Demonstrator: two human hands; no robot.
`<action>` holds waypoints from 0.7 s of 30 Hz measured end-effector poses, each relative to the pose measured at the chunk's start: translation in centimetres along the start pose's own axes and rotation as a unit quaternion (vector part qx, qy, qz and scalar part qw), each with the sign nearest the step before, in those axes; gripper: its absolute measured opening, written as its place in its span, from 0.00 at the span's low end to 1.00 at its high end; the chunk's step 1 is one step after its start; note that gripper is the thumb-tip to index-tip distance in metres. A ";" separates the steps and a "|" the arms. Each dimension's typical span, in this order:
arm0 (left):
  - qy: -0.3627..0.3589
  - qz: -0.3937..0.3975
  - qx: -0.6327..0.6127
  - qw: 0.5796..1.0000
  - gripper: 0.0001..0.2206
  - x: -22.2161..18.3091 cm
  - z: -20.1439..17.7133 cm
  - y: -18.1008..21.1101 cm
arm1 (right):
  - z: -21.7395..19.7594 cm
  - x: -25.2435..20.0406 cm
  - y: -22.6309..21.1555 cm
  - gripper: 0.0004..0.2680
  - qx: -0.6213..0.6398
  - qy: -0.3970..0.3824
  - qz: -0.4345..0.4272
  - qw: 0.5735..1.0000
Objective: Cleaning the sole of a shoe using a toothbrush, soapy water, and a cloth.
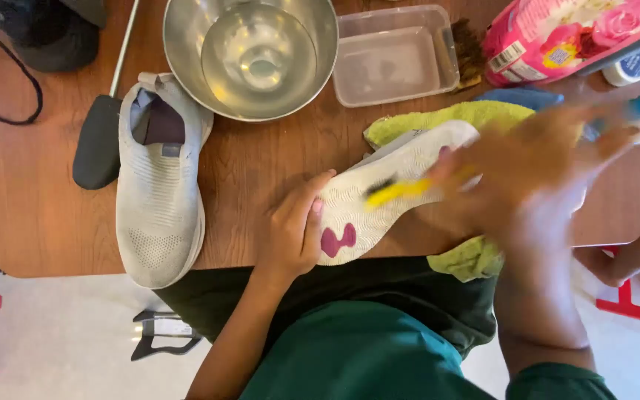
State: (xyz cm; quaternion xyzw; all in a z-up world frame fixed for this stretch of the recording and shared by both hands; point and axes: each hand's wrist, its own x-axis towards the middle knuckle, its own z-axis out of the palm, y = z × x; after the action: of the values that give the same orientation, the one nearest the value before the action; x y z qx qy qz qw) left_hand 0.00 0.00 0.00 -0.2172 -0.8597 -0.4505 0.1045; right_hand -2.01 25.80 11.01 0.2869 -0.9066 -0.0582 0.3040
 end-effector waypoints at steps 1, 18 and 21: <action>0.004 -0.003 -0.024 1.000 0.17 0.0 0.0 0.0 | -0.3 -0.1 1.7 0.09 -0.040 0.004 0.091 0.995; -0.060 -0.078 -0.073 0.992 0.20 0.4 -0.4 0.0 | 1.6 -2.2 -1.7 0.11 0.012 -0.010 0.082 0.996; -0.054 -0.086 -0.070 0.992 0.21 0.2 -0.5 0.2 | 1.4 -3.4 2.1 0.09 -0.011 -0.004 0.164 0.986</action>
State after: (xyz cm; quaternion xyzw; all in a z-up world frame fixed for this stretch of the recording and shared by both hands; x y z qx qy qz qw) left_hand -0.13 -0.27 0.54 -0.1734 -0.8460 -0.5042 0.0037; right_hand -1.60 29.32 8.66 0.1310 -0.9419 -0.0185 0.3087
